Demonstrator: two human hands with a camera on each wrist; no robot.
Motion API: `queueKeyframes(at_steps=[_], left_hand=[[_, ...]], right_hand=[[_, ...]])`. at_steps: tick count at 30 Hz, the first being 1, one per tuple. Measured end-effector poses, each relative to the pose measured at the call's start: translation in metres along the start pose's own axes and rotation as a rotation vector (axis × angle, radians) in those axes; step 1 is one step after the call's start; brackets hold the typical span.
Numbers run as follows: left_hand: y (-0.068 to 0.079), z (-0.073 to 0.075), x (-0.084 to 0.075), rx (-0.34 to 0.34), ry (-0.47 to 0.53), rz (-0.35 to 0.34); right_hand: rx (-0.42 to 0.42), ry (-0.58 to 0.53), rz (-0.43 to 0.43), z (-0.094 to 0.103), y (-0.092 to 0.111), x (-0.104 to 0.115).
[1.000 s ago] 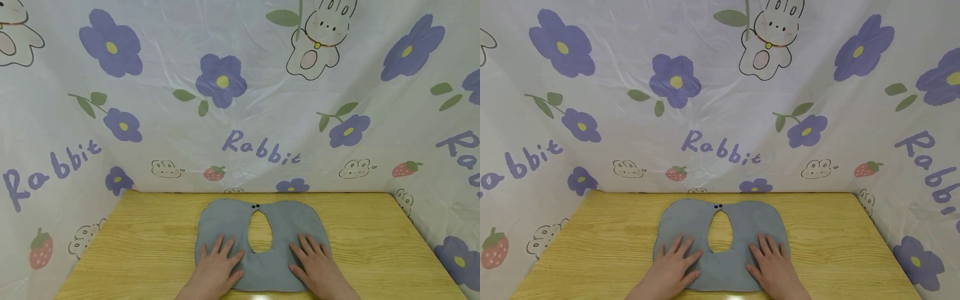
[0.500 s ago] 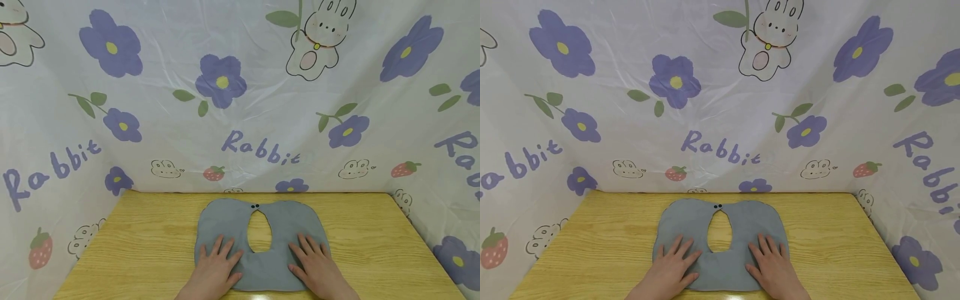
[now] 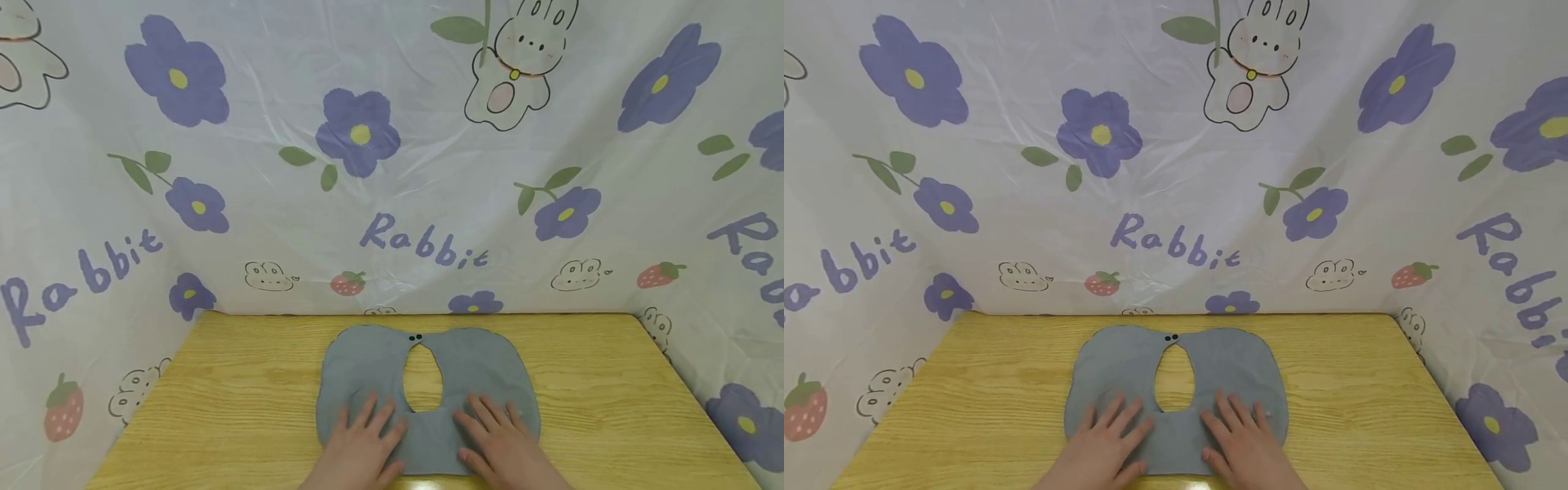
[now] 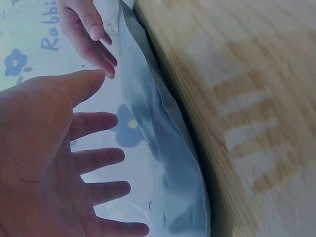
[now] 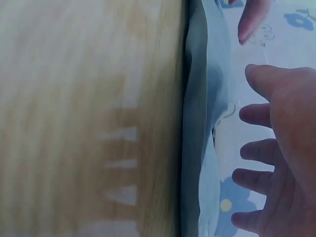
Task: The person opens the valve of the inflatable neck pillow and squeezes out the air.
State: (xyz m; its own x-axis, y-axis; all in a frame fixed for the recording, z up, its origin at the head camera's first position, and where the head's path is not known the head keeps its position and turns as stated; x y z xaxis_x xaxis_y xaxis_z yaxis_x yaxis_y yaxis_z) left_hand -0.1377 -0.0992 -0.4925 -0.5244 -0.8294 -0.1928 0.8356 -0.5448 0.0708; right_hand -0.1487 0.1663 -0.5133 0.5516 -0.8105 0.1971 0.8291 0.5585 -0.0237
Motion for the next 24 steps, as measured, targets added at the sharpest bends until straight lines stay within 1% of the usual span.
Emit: queueKeyframes(at_steps=[4,13,17,24], left_hand=[[0.002,-0.004,-0.006,0.005,-0.003,-0.042],[0.003,-0.02,-0.013,0.014,0.024,-0.111],[0.003,-0.024,-0.013,0.012,0.049,-0.121],[0.002,-0.028,-0.012,0.009,0.067,-0.123]], right_hand=[[-0.004,0.008,0.023,-0.006,0.002,0.007],[0.048,0.052,0.064,-0.018,0.002,0.02],[0.049,0.068,0.072,-0.021,0.002,0.021],[0.071,0.026,0.067,-0.024,0.002,0.021]])
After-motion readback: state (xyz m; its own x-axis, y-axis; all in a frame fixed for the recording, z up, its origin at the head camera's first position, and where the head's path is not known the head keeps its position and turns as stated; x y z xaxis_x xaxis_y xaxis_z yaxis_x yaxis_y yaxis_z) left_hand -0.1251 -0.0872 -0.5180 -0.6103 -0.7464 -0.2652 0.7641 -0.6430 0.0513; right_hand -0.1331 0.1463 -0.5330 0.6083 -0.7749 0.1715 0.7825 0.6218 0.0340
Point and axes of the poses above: each hand's wrist, its own y-axis away from the middle knuckle, its own z-axis out of the back of the hand, x = y × z, the point moved 2 cm from there along -y, towards the middle knuckle, and after that the axes turned 9 degrees about y, right-handed, at the moved point
